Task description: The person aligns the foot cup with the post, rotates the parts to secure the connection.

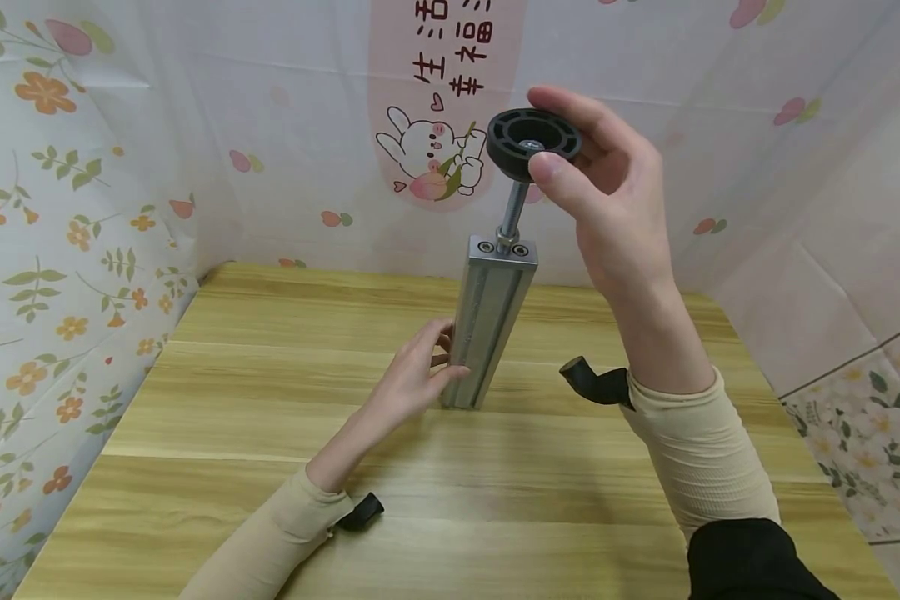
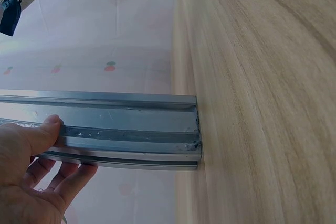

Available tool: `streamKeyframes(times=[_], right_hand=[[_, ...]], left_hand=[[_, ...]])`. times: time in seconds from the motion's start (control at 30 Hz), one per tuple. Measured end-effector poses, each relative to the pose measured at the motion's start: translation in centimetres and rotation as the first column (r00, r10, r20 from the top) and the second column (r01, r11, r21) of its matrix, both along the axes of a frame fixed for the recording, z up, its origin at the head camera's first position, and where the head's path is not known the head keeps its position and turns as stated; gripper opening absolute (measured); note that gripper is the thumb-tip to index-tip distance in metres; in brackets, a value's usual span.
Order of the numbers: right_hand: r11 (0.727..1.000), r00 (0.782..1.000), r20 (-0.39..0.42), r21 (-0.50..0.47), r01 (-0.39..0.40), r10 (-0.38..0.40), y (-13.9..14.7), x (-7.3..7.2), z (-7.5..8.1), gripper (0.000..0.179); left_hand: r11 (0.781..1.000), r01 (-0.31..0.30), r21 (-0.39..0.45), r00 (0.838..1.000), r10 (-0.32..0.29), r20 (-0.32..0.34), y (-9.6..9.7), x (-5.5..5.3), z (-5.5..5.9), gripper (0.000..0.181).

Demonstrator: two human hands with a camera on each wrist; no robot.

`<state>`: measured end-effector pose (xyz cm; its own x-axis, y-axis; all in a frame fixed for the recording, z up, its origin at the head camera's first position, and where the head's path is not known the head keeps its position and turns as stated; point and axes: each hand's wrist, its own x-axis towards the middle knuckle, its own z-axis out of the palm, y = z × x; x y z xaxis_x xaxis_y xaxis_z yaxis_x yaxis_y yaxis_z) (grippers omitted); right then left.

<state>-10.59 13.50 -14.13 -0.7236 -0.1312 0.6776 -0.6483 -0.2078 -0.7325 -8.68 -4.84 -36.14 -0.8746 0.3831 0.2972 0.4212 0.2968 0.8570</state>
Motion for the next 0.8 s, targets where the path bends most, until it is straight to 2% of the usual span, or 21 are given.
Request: streamKeyframes(times=[0.2, 0.3, 0.4, 0.57, 0.7, 0.8], right_hand=[[0.994, 0.993, -0.051, 0.035, 0.104, -0.102, -0.13, 0.12, -0.26, 0.053], [0.989, 0.989, -0.074, 0.064, 0.13, -0.126, -0.31, 0.1, -0.3, 0.055], [0.992, 0.992, -0.072, 0.061, 0.106, -0.102, -0.4, 0.03, -0.35, 0.056], [1.0, 1.0, -0.021, 0.01, 0.01, -0.01, -0.53, 0.06, -0.28, 0.05], [0.998, 0.998, 0.017, -0.023, -0.055, 0.056, -0.6, -0.03, -0.29, 0.05], [0.997, 0.997, 0.029, -0.037, -0.074, 0.076, -0.55, -0.19, -0.4, 0.051]], left_hand=[[1.0, 0.001, -0.003, 1.0, -0.001, 0.012, 0.05, -0.05, 0.05, 0.056], [1.0, 0.003, 0.0, 1.0, -0.003, 0.02, 0.02, -0.01, 0.08, 0.055], [1.0, 0.005, 0.003, 1.0, -0.005, 0.027, -0.01, -0.01, 0.03, 0.056], [1.0, 0.004, -0.002, 1.0, -0.004, 0.023, 0.0, -0.08, -0.05, 0.055], [1.0, 0.005, -0.002, 1.0, -0.005, 0.022, 0.02, -0.12, -0.06, 0.054], [1.0, 0.009, 0.005, 1.0, -0.009, 0.027, 0.01, -0.12, -0.07, 0.054]])
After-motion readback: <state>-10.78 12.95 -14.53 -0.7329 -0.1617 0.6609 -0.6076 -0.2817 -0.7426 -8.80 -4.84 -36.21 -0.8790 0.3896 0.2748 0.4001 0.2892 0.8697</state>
